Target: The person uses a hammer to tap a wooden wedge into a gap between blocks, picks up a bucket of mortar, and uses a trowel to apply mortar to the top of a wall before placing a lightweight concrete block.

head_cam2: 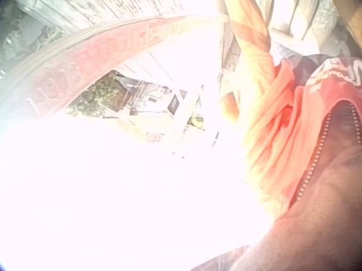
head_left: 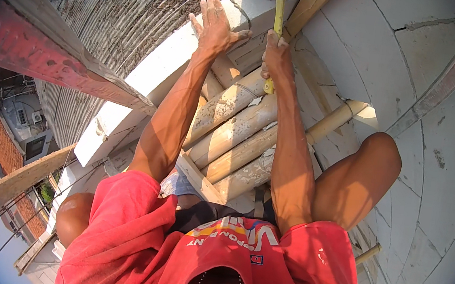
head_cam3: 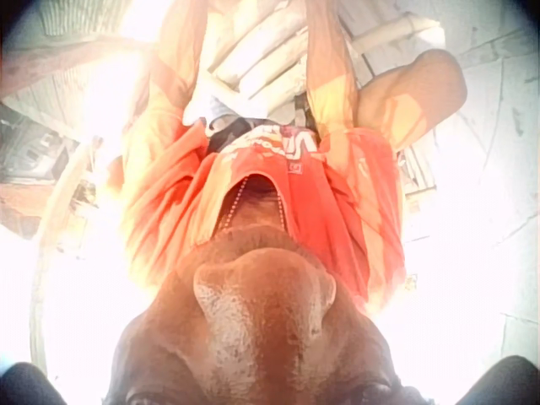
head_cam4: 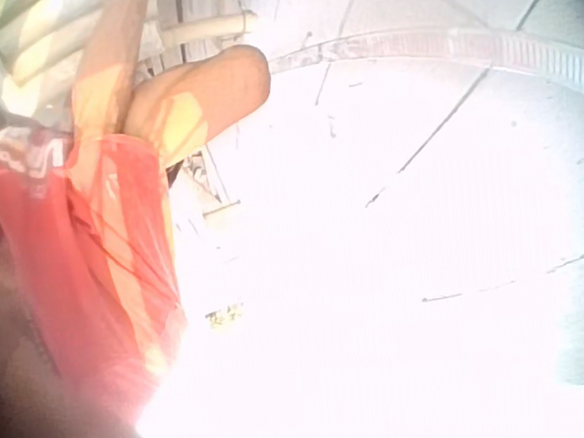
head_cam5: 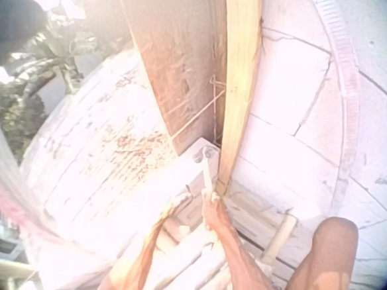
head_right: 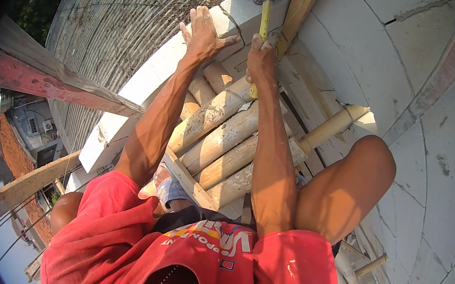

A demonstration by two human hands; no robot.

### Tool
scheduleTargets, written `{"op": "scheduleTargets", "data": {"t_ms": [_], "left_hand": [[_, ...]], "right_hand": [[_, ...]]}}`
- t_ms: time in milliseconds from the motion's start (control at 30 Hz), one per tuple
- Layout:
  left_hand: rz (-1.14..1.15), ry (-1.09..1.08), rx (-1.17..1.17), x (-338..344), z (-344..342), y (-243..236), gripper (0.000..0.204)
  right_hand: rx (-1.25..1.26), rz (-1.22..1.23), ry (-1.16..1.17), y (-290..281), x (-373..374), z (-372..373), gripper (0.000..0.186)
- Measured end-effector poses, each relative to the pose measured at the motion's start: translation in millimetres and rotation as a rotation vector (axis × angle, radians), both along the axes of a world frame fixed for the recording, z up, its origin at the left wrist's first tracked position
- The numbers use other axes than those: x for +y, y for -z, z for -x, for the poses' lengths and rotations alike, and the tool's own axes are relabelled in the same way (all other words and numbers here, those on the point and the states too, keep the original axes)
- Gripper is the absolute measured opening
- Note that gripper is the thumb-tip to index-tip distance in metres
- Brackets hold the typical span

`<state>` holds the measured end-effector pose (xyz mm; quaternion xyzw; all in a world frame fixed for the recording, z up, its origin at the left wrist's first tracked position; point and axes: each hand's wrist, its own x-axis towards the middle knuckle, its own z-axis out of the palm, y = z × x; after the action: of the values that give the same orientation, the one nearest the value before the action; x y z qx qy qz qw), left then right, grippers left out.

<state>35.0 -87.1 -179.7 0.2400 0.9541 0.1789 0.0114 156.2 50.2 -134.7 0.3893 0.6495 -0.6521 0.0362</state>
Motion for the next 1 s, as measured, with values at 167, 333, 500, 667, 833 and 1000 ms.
{"op": "scheduleTargets", "data": {"t_ms": [167, 333, 500, 667, 833, 1000], "left_hand": [[-0.035, 0.102, 0.041, 29.1, 37.2, 7.1, 0.141], [-0.020, 0.115, 0.093, 40.9, 46.4, 18.4, 0.118], [-0.033, 0.111, 0.111, 44.7, 42.6, 18.7, 0.113], [-0.023, 0.102, 0.101, 44.9, 41.7, 19.6, 0.114], [-0.021, 0.123, 0.125, 40.5, 41.7, 22.2, 0.113], [-0.004, 0.146, 0.097, 54.8, 37.2, 20.4, 0.110]], "right_hand": [[0.030, 0.049, 0.068, -16.0, -4.4, -1.2, 0.043], [0.006, 0.041, 0.061, -13.8, 0.1, -1.1, 0.043], [-0.090, -0.112, -0.001, -14.3, 3.3, -2.6, 0.055], [0.162, -0.723, -0.087, 1.8, -27.6, -10.0, 0.049], [0.112, -0.535, 0.028, -34.4, -44.7, -11.4, 0.049], [0.065, -0.407, 0.150, -15.0, -19.3, -5.6, 0.052]]}}
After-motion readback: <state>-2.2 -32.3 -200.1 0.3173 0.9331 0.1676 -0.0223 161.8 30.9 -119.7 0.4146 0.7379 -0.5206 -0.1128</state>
